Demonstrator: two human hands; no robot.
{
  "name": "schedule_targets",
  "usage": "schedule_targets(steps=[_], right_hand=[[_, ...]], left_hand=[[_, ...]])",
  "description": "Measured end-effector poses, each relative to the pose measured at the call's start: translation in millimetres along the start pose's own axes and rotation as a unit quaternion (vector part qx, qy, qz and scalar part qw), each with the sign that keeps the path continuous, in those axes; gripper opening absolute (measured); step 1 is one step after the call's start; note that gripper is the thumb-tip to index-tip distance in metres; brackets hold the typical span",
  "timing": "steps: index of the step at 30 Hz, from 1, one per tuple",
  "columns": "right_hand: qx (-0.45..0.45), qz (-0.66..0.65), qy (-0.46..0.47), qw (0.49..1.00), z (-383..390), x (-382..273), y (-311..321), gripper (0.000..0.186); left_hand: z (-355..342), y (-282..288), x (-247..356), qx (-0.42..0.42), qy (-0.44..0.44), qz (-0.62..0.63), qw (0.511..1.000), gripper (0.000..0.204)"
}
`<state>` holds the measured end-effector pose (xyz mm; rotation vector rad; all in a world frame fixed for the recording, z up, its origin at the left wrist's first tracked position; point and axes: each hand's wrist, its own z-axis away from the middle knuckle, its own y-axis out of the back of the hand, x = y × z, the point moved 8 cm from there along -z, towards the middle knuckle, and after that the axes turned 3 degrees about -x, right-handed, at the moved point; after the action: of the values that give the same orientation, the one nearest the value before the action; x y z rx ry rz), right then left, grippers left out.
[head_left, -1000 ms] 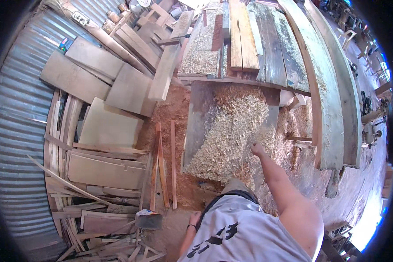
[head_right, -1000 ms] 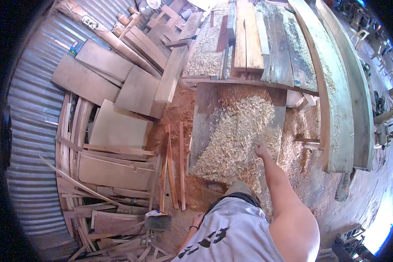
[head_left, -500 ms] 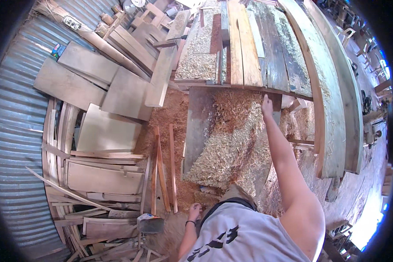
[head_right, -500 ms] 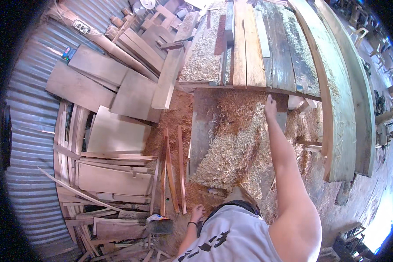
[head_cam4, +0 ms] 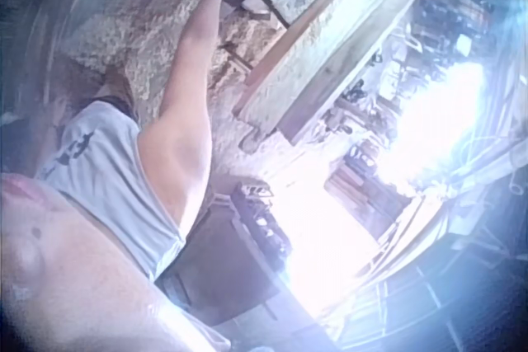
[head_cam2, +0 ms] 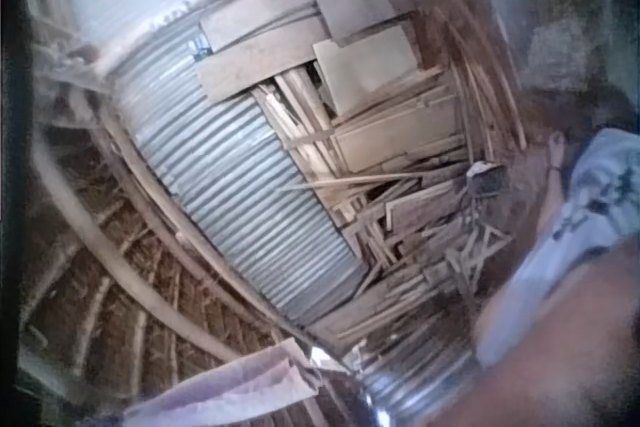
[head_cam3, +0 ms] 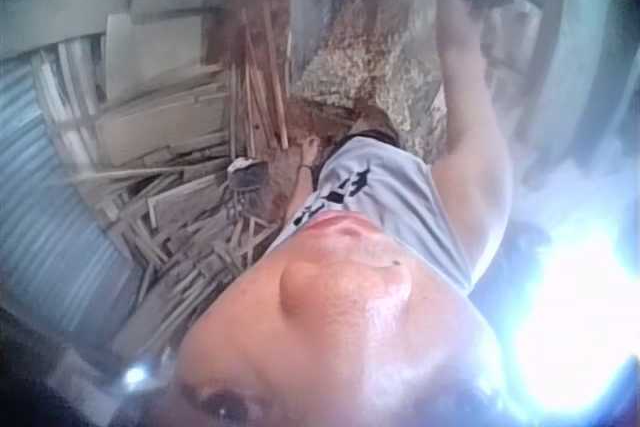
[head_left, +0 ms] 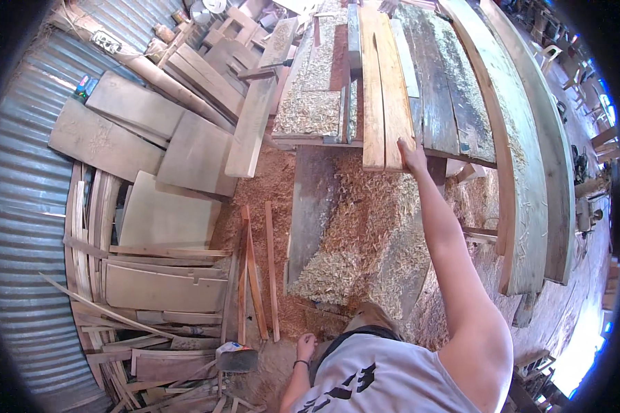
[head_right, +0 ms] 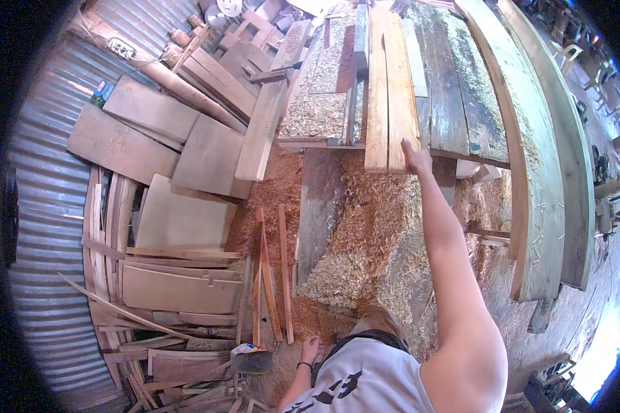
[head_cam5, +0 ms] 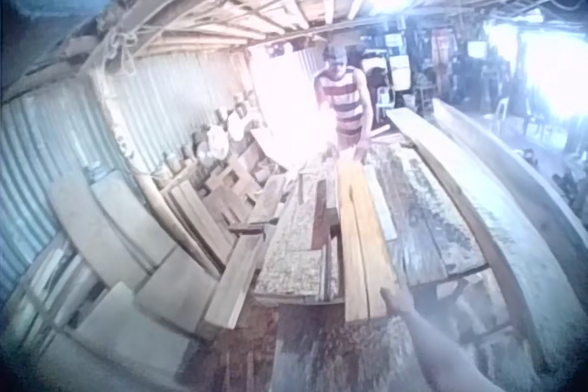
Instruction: Moving and arranging wood boards in a workshop.
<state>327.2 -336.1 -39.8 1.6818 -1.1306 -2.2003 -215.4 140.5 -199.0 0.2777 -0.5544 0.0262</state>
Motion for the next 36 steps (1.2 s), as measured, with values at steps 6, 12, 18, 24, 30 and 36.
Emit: schedule_targets(steps=[6,12,18,24,30,36], right_hand=[[-0.031,-0.078,0.007,0.996,33,-7,-4,0.066],[-0.041,-0.128,0.025,0.991,56,9,0,0.059],[-0.025,-0.120,0.004,0.992,90,7,5,0.060],[-0.039,-0.105,-0.024,0.993,110,19,3,0.053],[-0.038,-0.140,-0.010,0.989,130,32,-3,0.056],[-0.021,-0.069,-0.033,0.997,154,45,12,0.066]], left_hand=[[-33,-26,43,-0.049,-0.092,-0.004,0.995,0.020],[-57,-93,156,-0.175,-0.081,-0.054,0.980,0.018],[-46,-152,309,-0.224,-0.176,0.050,0.957,0.027],[-32,-201,404,-0.231,-0.210,0.081,0.947,0.056],[-68,-214,412,-0.183,-0.133,0.142,0.964,0.060],[-53,-235,402,-0.272,-0.115,0.183,0.938,0.047]])
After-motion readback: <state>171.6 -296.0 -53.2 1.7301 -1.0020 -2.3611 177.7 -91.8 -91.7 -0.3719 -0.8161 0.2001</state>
